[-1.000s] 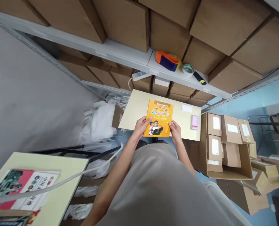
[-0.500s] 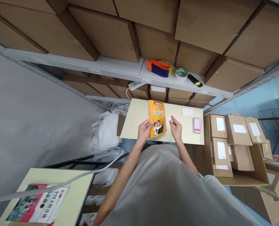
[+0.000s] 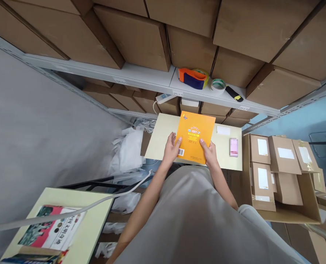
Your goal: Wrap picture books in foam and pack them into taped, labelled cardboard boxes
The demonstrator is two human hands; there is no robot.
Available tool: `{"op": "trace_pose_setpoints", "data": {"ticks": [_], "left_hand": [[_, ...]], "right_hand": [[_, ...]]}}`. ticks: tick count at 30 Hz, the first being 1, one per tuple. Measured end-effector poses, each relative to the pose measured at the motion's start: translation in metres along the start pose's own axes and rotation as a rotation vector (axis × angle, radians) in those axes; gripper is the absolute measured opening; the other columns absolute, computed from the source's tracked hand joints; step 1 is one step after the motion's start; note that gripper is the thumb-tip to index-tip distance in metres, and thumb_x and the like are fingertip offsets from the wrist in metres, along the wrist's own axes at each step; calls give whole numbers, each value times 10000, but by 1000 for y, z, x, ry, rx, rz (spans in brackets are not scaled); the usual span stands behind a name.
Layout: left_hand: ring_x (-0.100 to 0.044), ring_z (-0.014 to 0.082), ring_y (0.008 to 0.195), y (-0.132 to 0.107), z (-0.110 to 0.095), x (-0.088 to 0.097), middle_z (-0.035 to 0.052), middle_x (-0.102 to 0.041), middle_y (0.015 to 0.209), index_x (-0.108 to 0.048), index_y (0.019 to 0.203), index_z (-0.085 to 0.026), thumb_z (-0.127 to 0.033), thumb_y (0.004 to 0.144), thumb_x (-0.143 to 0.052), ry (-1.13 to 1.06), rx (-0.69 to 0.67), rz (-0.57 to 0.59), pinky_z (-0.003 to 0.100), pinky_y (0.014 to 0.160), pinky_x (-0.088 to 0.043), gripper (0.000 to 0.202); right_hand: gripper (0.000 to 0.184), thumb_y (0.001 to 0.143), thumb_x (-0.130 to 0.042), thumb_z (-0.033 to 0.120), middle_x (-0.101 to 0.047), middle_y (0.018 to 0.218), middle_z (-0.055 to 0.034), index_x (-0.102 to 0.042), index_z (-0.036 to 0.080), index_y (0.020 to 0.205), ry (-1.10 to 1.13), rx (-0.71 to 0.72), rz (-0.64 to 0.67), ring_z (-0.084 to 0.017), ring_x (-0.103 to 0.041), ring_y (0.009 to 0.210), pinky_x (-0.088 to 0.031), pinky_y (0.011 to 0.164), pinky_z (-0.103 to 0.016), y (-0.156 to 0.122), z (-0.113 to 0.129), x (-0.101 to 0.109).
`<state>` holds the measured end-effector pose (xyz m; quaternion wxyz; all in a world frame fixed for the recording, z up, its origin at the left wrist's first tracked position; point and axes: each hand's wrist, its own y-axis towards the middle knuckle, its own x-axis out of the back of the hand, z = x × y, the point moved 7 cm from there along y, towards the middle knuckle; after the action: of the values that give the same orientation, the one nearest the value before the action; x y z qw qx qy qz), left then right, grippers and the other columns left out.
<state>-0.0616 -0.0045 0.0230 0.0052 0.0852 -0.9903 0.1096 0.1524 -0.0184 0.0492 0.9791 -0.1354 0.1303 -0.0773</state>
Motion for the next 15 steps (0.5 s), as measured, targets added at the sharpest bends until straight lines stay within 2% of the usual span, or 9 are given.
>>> {"op": "trace_pose_setpoints", "data": {"ticks": [3,5,7,9,12,13,15], "left_hand": [[-740,453,1413,-3,7,-8,229,-820,1395,-807,1318,-152,-836,823,-870,-252,246,266,571,1156,-646,847],[-806,452,1282,-12,3,-15,214,-867,1241,-832,1219,-139,-821,741,-943,-339,314,339,551,1061,-689,841],[-840,426,1185,-19,-4,-18,185,-885,1148,-835,1172,-146,-797,716,-976,-367,308,303,513,991,-706,807],[-855,393,1101,-24,-11,-20,154,-889,1094,-832,1144,-159,-813,719,-965,-354,270,248,473,926,-710,791],[-847,337,989,-26,-23,-19,110,-882,1045,-828,1114,-181,-861,765,-901,-272,170,179,408,836,-690,767],[-837,318,961,-26,-27,-17,96,-877,1028,-828,1093,-187,-864,793,-875,-223,124,153,385,814,-677,742],[-815,290,930,-30,-37,-14,74,-866,994,-831,1044,-193,-848,867,-818,-102,23,98,351,798,-652,678]], "right_hand": [[667,816,-905,778,-893,1203,-125,-784,222,1164,27,-48,10,-393,-837,1245,-747,1012,-523,-10,-2,10],[678,801,-916,778,-894,1197,-136,-787,213,1155,11,-62,2,-407,-841,1233,-748,1012,-542,-12,-1,16],[679,831,-892,767,-884,1247,-157,-785,201,1190,-35,-58,-5,-421,-829,1267,-734,1044,-571,-9,0,21],[697,870,-856,748,-841,1389,-181,-774,192,1282,-123,-11,-41,-425,-778,1379,-686,1142,-601,-3,3,28],[794,892,-838,727,-666,1677,-187,-720,199,1472,-284,123,-169,-401,-599,1616,-512,1347,-623,2,12,37],[820,896,-841,724,-621,1725,-182,-701,206,1517,-309,150,-186,-391,-557,1654,-473,1377,-621,2,13,36],[850,897,-856,724,-618,1729,-175,-683,223,1562,-286,148,-126,-383,-564,1651,-484,1370,-615,-1,9,23]]}}
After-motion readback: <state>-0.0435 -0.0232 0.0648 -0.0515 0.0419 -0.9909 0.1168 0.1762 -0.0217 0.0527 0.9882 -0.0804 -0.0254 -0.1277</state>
